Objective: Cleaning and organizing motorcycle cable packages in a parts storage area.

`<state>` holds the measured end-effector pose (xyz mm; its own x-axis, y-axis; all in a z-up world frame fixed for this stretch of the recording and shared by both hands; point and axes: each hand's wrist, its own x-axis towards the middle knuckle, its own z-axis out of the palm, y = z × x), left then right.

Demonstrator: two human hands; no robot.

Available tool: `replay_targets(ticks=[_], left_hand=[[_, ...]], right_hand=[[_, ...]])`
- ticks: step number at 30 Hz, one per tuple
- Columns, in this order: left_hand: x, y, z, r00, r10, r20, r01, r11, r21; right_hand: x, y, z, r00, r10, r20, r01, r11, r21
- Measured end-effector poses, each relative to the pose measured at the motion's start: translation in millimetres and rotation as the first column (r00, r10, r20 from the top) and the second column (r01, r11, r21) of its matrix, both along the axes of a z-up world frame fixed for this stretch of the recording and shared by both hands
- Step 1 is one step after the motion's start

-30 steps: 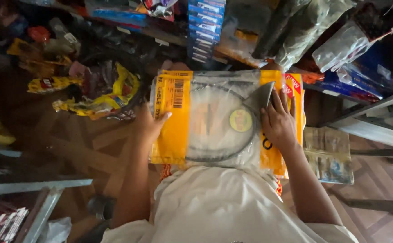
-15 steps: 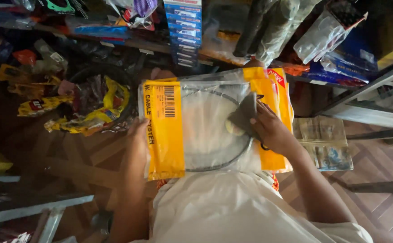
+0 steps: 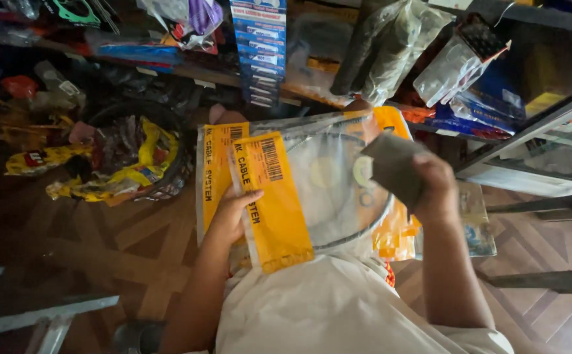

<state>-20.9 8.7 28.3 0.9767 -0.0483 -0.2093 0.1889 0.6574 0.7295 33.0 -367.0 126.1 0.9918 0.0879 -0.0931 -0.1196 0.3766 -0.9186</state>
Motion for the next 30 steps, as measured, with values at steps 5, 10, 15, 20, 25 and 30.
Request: replay_targets(ticks=[5,10,15,20,25,30], left_hand=[[6.6,5.7,-49.5,1.000,0.030,0.001,-0.030,0.999,0.036],[3.4,1.8,-28.2,0.998,0.009,0.056,-0.011,0.999,0.051],[1.1,-0.1,-35.6,0.999,0.018,-0.033,-0.018,1.000,-0.010],[7.8,6.2,-43.7,0.998,-0.008,0.061,0.006,0.999,0.031],[6.3,5.8,-48.4,0.994,-0.006,0.106,0.009,1.000,-0.029],[4.4,3.1,-37.4,0.998,0.020,0.066,-0.021,1.000,0.013]], right_hand=[[-3.9,-34.6,15.1,0.983,-0.127,0.135,0.054,0.893,0.447],[13.4,-18.7,-8.4,0.899,0.071,0.433,0.113,0.916,-0.384],[-9.2,25.6,-21.7,0.750,0.473,0.462,0.544,-0.043,-0.838],[6.3,30.2,-41.6,0.764,0.313,0.564,0.518,0.222,-0.826],[12.8,62.4,-17.6,0.712,0.428,0.556,0.505,0.237,-0.830],[25.8,78.5,-10.3,0.627,0.503,0.595,0.573,0.220,-0.789]])
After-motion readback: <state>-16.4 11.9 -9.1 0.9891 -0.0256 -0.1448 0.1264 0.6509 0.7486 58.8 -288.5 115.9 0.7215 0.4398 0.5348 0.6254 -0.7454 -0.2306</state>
